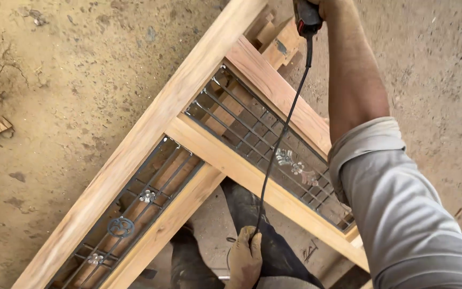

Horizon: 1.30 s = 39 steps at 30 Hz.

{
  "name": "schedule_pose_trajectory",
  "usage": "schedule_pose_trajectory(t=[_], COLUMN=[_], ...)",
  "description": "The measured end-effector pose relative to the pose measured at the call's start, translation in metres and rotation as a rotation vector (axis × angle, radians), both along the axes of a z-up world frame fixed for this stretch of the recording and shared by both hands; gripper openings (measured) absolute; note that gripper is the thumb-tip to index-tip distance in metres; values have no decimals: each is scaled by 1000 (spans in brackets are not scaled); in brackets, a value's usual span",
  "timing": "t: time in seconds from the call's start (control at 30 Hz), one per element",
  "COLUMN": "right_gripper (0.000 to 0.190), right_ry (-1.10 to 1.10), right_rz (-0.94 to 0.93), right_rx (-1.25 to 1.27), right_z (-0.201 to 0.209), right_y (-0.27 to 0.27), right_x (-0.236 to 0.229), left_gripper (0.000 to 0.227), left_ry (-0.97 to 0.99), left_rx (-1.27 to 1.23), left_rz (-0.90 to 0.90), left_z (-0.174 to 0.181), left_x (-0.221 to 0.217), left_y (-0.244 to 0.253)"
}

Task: The person uses an angle grinder to sand the wooden members of window and door frames laid on the workshop floor, moving around the frames to grind different rails and edges, and finally sets the grinder down on the floor.

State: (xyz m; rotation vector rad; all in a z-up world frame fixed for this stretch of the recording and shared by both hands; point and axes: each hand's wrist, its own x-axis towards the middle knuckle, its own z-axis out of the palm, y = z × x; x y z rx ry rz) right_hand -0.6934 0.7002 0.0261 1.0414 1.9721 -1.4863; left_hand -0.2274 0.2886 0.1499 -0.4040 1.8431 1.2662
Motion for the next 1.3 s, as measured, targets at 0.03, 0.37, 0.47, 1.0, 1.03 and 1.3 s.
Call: schedule_pose_trajectory(t=[0.03, 0.37, 0.47, 1.0, 1.03, 1.3], right_gripper=[41, 56, 56, 46, 51, 30], right_ry=[20, -98, -114, -137, -207, -320], right_rz=[-72, -494, -470, -495, -510, -748], right_rx=[-37, -550, -550, -390, -396, -316], right_z=[5, 12, -3, -19, -21, -4], right_y=[8, -47, -75, -54, -43, 69], right_x=[29, 170, 166, 272, 294, 509], left_gripper=[25, 27, 24, 22, 23, 37], left_ry=[-16, -84, -147, -118, -98, -36], left_rx=[-36, -217, -245, -207, -193, -192], left_rz=[-47, -193, -225, -450, -478, -774], left_z=[6, -15, -13, -14, -14, -17], left_x=[8, 51, 40, 41, 45, 78], left_y=[-6, -68, -73, -116, -114, -62])
